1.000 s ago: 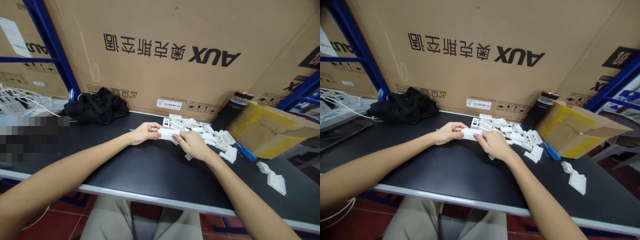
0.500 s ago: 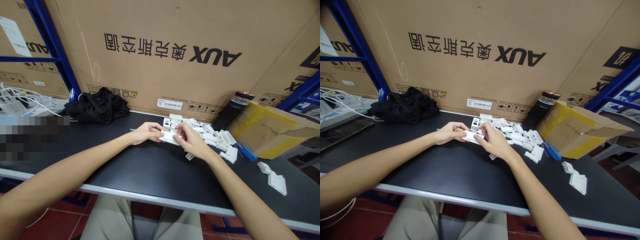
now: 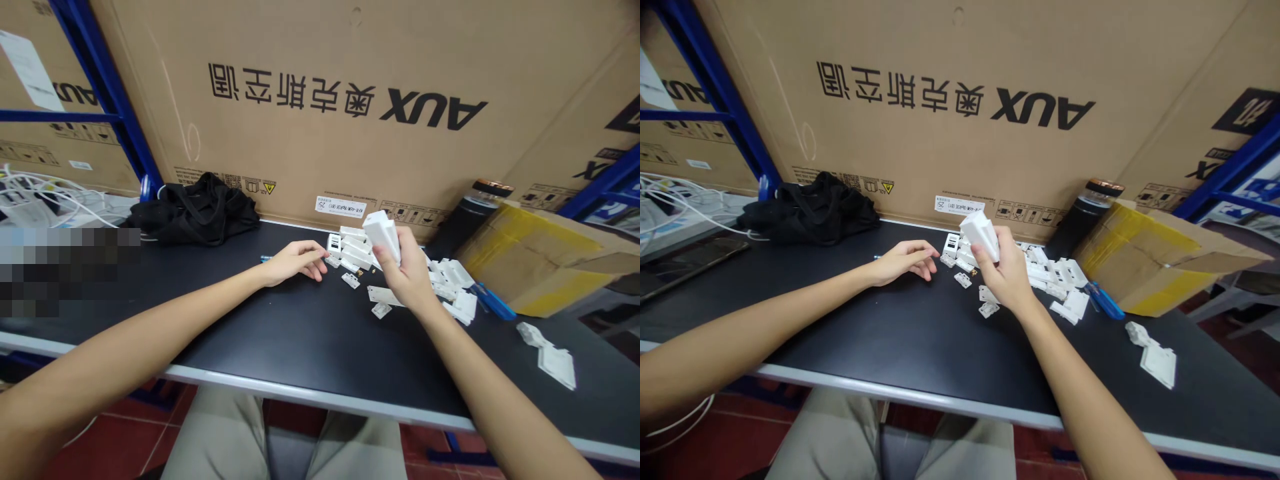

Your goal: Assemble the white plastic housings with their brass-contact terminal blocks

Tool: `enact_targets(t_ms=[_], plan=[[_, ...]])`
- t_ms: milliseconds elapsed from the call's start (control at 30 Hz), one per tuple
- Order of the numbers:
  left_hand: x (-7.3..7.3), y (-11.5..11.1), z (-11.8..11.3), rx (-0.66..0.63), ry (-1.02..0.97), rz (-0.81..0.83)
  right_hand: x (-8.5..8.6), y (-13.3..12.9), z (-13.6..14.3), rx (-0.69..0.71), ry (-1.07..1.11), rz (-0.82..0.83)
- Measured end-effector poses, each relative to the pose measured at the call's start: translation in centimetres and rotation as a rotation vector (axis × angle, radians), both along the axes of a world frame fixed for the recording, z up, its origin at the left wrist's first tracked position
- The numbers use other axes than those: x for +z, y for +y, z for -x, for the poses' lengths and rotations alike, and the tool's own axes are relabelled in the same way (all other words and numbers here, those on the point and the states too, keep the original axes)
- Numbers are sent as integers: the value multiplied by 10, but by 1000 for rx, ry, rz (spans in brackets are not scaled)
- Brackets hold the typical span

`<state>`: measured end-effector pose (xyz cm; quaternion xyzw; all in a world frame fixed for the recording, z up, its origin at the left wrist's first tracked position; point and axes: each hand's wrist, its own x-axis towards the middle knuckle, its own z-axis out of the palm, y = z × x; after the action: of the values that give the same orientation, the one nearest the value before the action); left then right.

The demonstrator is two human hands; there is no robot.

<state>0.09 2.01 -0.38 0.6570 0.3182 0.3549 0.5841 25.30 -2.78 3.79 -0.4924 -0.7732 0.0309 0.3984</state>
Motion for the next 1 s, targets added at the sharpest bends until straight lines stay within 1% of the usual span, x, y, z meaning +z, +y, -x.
enact_targets(t_ms=[67, 133, 167, 300, 400, 500, 567, 700, 767, 833, 900, 1000], plan=[[-1, 1, 0, 20, 61, -82, 0, 3, -1, -66, -121, 89], [-3, 1, 1, 53, 133, -185, -3, 7, -3, -100, -252, 156], [-3, 1, 1, 74, 174, -244, -4, 9, -4, -123, -259, 161], [-5, 2, 6, 147, 358, -493, -3, 13, -9, -230, -84, 121], [-5, 3, 8, 166, 475, -634, -2, 13, -9, -222, -158, 174], [-5, 2, 8, 157, 556, -716, -4, 12, -7, -160, -257, 241], [-6, 1, 8, 133, 586, -745, -5, 11, -7, -94, -267, 250], [-6, 0, 8, 60, 594, -759, -7, 10, -5, 133, -284, 223], [-7, 0, 9, 24, 569, -748, -7, 8, -2, 260, -341, 219], [-8, 1, 10, -21, 543, -750, -8, 6, 2, 353, -399, 211], [-7, 1, 11, -78, 535, -768, -10, 5, 7, 399, -426, 200], [-5, -1, 12, -151, 535, -791, -15, 5, 13, 399, -428, 188]])
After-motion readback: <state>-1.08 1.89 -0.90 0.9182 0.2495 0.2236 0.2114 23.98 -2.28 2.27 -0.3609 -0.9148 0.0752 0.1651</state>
